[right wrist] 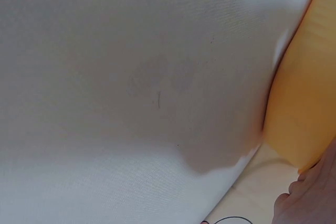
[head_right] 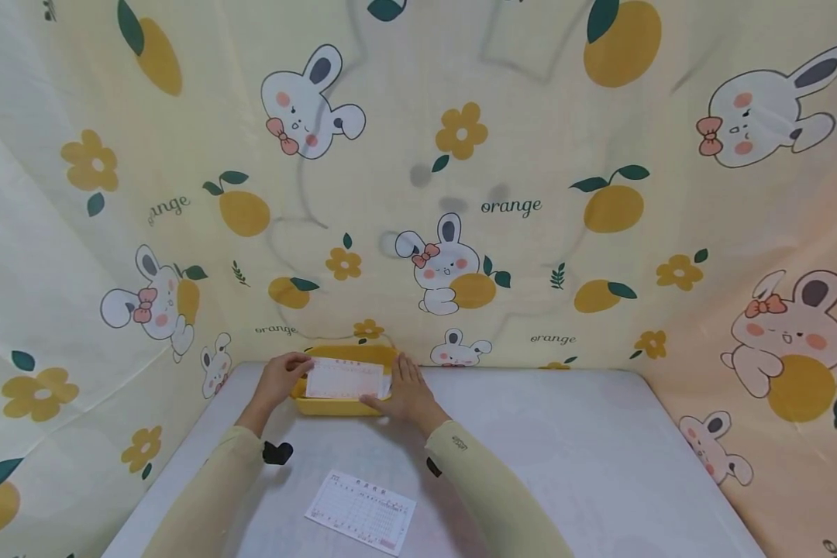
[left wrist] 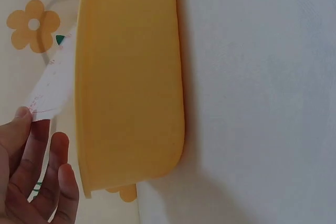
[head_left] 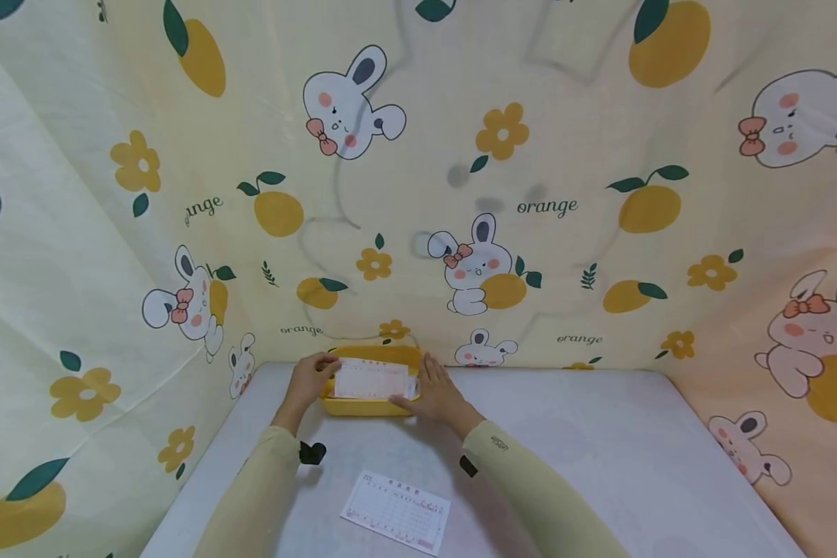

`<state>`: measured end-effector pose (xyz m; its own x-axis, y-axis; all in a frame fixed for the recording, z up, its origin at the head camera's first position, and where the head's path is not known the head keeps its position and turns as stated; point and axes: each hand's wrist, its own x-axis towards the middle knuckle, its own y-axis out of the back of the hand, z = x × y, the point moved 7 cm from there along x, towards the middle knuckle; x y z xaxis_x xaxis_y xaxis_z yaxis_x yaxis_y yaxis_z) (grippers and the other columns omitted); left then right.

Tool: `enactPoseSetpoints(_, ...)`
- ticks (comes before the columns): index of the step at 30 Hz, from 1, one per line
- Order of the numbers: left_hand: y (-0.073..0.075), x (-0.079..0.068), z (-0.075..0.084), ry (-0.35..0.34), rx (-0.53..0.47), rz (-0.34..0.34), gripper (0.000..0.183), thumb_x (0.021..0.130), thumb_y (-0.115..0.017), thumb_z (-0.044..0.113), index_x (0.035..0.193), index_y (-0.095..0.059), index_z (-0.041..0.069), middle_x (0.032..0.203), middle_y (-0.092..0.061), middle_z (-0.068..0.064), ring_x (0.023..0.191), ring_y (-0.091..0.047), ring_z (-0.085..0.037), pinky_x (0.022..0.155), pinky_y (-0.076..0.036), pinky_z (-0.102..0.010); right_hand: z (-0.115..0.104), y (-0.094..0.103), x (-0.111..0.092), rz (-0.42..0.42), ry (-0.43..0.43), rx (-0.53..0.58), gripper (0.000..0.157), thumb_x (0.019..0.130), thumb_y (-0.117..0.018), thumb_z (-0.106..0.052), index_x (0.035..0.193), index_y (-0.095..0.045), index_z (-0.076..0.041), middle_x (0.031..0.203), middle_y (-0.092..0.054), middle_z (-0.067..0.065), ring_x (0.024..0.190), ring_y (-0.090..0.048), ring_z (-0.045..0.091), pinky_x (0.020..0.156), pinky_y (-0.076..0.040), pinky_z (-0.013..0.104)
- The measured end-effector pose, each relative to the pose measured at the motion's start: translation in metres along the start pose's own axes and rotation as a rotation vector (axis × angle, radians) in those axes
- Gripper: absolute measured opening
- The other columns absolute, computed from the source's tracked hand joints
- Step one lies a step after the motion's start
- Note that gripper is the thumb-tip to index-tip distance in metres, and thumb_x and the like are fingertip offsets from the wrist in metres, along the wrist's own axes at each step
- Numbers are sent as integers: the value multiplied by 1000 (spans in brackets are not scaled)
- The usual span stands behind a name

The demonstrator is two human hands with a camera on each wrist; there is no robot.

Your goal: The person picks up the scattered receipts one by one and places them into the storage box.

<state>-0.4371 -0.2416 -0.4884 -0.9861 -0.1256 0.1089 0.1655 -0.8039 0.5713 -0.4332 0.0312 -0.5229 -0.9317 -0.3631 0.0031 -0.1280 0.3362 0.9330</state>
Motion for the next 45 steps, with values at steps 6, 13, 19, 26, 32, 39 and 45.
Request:
enactPoseSetpoints(6,-1,2,-3,-16,27,-1,29,111,-63,23,130,-73,3,117,-75,-15,105,-70,-30,92,-61,-43,0,-1,1,-6,3,1,126,92,-44,-90,171,-7,2,180,-1,19,167,-4,35,134,-11,48)
enactPoseSetpoints(13,1,0,-4,-40,32,1,25,111,-63,22,125,-73,4,116,-75,-14,101,-70,-28,88,-61,-40,0,-4,1,-13,-1,-1,126,93,-45,-89,171,-6,1,180,0,17,167,-2,33,134,-10,47)
enactPoseSetpoints(19,6,-4,-6,-57,12,45,20,109,-67,22,117,-74,5,111,-76,-13,98,-71,-31,82,-60,-36,0,-6,2,-16,2,-5,123,95,-46,-87,171,-5,1,180,1,17,167,-2,34,134,-9,47)
enactPoseSetpoints(26,10,-13,-12,-98,-25,37,22,108,-68,21,119,-72,3,110,-76,-13,97,-71,-32,82,-59,-35,-2,-3,-1,-7,6,16,124,95,-48,-86,171,-6,2,180,1,19,167,-2,35,134,-11,48)
enactPoseSetpoints(32,12,-25,-17,-131,-44,12,21,108,-69,22,116,-72,2,106,-77,-13,95,-72,-36,73,-56,-28,-3,0,-1,-9,16,2,124,95,-46,-87,170,-5,3,179,1,20,167,-2,36,134,-11,48)
enactPoseSetpoints(39,9,-48,-15,-174,-26,-71,20,107,-69,26,115,-74,7,107,-77,-14,95,-71,-33,73,-54,-28,-1,4,1,-20,-2,18,123,96,-47,-85,170,-3,2,179,3,20,167,-2,36,134,-10,48)
enactPoseSetpoints(45,-3,-67,-22,-120,58,-187,13,107,-70,26,113,-74,15,106,-75,-7,94,-63,-17,78,-53,-32,0,0,2,-34,-8,18,124,95,-47,-86,170,-3,2,180,3,19,167,-1,35,134,-10,48)
